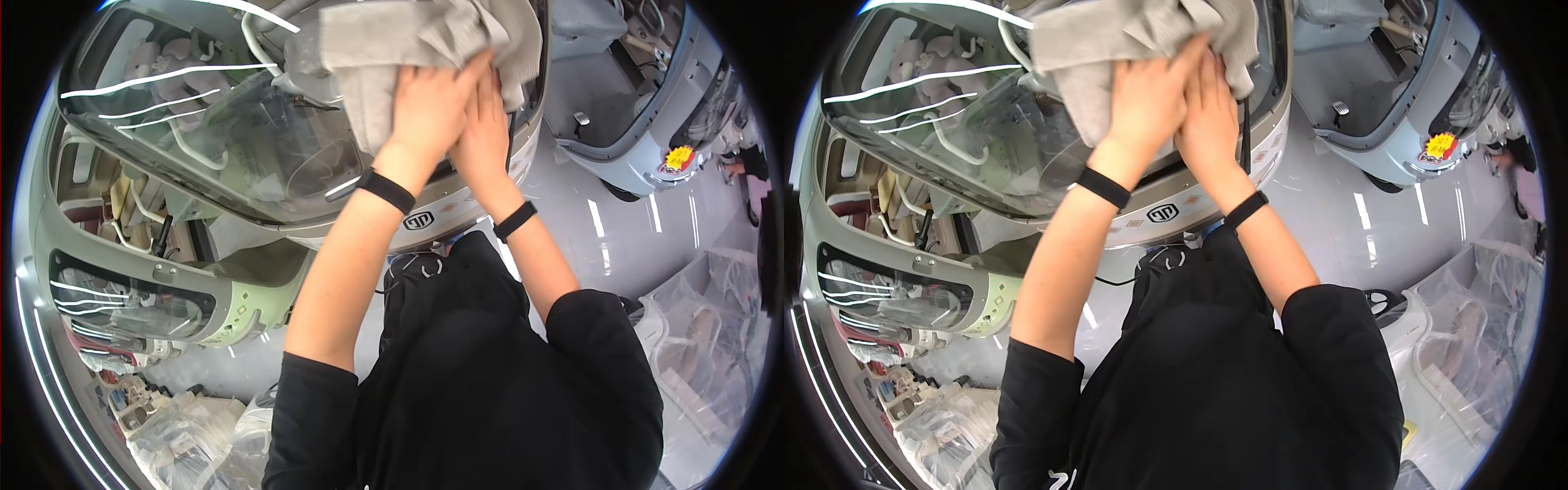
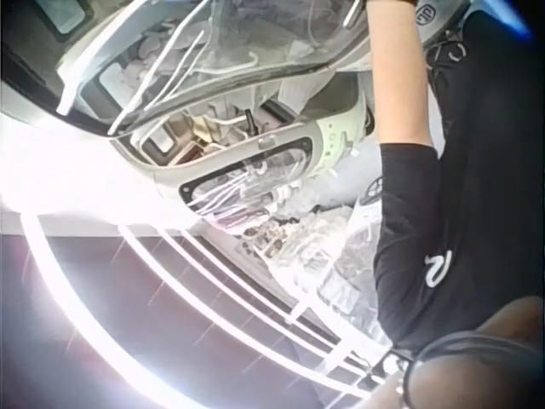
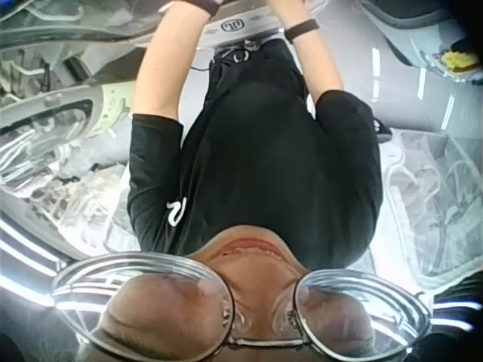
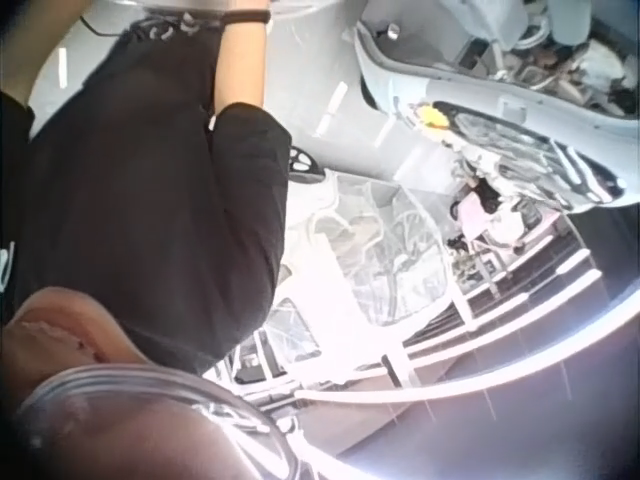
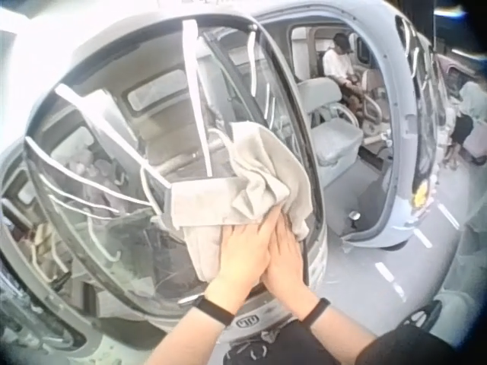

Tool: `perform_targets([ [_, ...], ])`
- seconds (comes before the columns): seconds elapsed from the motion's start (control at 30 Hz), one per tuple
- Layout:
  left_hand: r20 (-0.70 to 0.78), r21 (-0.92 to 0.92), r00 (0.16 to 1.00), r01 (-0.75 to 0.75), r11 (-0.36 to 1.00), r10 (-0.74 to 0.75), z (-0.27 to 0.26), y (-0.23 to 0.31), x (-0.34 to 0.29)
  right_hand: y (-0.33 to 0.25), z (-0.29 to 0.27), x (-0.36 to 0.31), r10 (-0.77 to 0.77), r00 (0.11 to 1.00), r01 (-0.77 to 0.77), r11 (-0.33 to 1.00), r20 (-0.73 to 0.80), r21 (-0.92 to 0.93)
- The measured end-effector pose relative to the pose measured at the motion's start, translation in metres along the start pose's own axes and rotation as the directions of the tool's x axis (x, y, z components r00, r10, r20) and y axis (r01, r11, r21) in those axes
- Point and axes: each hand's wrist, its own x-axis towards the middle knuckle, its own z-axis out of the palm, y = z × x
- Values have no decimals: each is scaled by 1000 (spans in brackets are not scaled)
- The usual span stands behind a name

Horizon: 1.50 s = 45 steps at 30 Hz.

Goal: Wiping down the exterior window and body of a small electric vehicle with a cloth.

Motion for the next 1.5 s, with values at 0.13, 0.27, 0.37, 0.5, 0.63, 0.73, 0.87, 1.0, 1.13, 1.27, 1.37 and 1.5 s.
perform_targets([
  [0.13, 496, -114, 868, 39, 993, 23, 16, 33, -59, 11, 7, -60, 348, 821, -394, 919, 452, 7],
  [0.27, 450, -125, 893, 44, 991, 17, 43, 48, -123, 20, 29, -129, 322, 888, -334, 942, 328, -20],
  [0.37, 321, -227, 945, 17, 974, 59, 34, 34, -149, 3, 28, -135, 254, 924, -260, 965, 286, -16],
  [0.5, 164, -261, 978, -82, 962, 127, 28, 14, -173, -8, 45, -153, 116, 955, -122, 992, 273, 4],
  [0.63, 49, -285, 985, -142, 948, 163, 23, -1, -187, -22, 58, -169, 191, 944, -220, 972, 271, 80],
  [0.73, 48, -287, 980, -169, 943, 191, 11, -13, -196, -44, 66, -177, 419, 895, -440, 765, 156, 470],
  [0.87, -23, -292, 983, -179, 939, 180, -24, -49, -225, -92, 72, -192, 578, 760, -613, 489, 296, 620],
  [1.0, 167, -340, 983, -17, 940, 79, -65, -99, -275, -152, 94, -207, 523, 770, -592, 373, 365, 714],
  [1.13, 462, -854, 796, 518, 45, -391, -113, -151, -306, -185, 130, -204, 530, 772, -554, 290, 351, 781],
  [1.27, 222, -814, 902, 380, 439, -370, -139, -227, -272, -220, 151, -125, 583, 780, -463, 290, 229, 838],
  [1.37, -94, -759, 918, 184, 624, -386, -171, -290, -195, -290, 110, 8, 365, 831, -537, 330, 420, 776],
  [1.5, -399, 27, 917, 41, 999, -27, -242, -362, -69, -359, 79, 162, 110, 896, -436, 30, 430, 900],
])
